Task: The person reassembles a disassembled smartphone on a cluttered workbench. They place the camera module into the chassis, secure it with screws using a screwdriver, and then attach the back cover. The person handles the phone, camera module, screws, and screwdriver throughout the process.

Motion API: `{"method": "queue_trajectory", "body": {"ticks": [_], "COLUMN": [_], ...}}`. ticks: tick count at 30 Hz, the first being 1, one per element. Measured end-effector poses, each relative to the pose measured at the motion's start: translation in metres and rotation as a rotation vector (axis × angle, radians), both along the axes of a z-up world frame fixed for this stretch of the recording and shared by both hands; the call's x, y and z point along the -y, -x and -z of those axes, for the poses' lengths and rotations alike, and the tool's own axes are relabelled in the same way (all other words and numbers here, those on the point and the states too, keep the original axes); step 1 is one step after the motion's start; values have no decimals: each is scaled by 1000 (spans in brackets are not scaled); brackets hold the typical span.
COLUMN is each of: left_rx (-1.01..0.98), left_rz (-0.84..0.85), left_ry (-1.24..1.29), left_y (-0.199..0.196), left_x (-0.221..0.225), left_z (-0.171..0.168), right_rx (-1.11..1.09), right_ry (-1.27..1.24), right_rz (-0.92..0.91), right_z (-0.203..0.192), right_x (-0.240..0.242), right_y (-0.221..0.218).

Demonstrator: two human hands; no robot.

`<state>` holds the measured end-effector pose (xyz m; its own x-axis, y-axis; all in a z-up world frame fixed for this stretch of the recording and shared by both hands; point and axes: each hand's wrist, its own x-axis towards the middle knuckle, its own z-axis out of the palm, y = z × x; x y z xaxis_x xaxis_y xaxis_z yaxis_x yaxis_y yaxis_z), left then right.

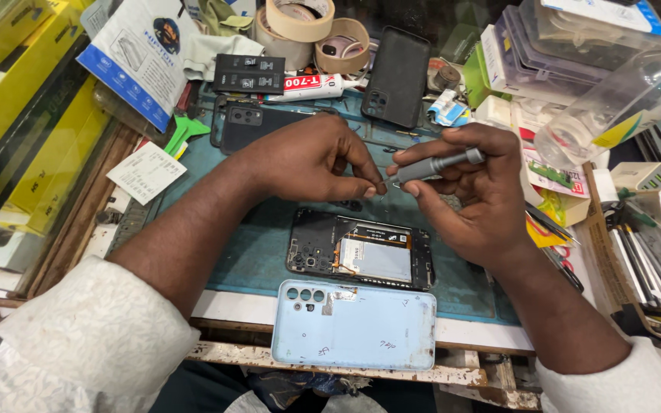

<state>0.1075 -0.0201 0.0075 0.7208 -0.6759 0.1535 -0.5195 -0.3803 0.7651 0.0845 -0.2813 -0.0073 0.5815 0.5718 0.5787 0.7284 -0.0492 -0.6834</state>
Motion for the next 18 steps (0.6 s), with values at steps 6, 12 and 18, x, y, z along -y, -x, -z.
{"method": "queue_trajectory", "body": {"ticks": [6,12,18], "left_rx": [135,-91,-143], "left_rz": [31,-125,-171], "left_ry": [-102,-417,-559], "left_y": [2,16,22], "left_x": [-10,-23,-21], "left_z": [-14,-37,-42], "right_rx": [13,39,84], "right_ry": [16,98,213], "right_rz": [34,-18,-55], "right_z": [-6,-23,-36], "right_x": [-2,-15,-38], "right_y": [5,29,52]}}
